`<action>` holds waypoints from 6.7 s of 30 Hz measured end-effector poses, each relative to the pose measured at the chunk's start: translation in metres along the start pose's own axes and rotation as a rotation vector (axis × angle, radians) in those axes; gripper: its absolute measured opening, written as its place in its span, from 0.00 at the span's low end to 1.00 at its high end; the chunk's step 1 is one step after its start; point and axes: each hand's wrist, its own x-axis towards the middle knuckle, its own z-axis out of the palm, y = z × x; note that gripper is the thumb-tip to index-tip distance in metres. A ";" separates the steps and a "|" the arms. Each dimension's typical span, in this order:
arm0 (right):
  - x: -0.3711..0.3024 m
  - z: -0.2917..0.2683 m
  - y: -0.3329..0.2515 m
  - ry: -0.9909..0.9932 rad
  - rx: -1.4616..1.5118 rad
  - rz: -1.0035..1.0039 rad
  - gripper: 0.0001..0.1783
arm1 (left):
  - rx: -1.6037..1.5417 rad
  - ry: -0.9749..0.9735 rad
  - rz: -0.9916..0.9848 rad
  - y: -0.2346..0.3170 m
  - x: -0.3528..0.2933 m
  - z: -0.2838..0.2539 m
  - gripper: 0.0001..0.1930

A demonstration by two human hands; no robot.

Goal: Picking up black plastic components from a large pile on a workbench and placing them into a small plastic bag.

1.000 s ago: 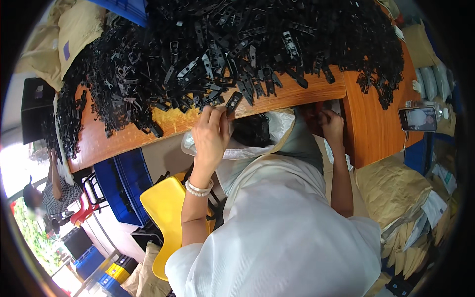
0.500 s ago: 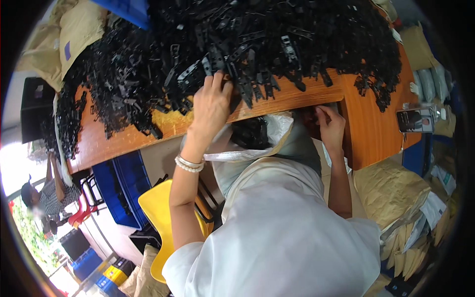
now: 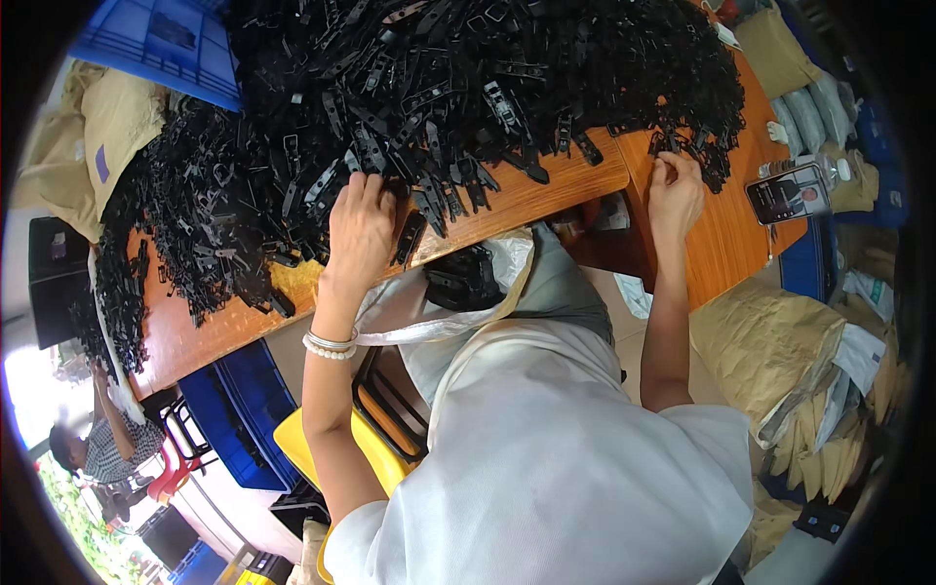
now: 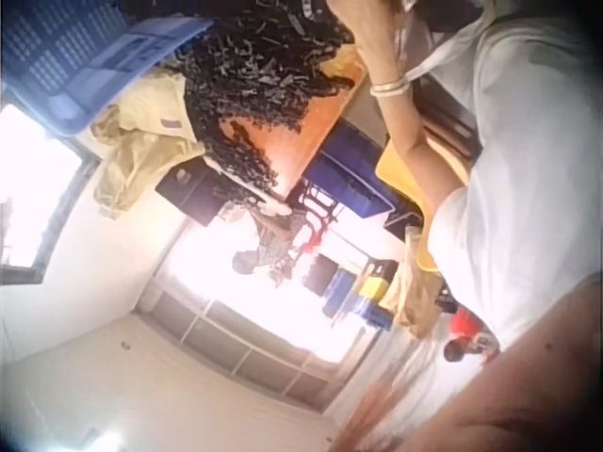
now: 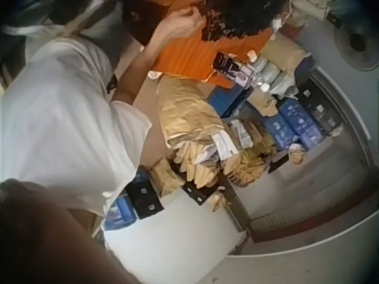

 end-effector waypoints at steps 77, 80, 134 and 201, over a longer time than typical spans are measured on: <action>-0.065 -0.034 -0.117 -0.622 1.221 0.148 0.07 | -0.248 0.227 -0.696 -0.001 0.019 0.018 0.12; -0.067 -0.033 -0.119 -0.668 1.215 0.173 0.08 | -0.167 0.198 -0.724 0.005 0.026 0.018 0.14; -0.063 -0.015 -0.137 -0.745 1.306 0.272 0.13 | -1.036 0.221 -0.534 0.011 0.028 -0.013 0.11; -0.069 -0.032 -0.108 -1.069 1.074 -0.251 0.12 | -1.111 -0.066 -0.399 0.075 -0.042 -0.023 0.13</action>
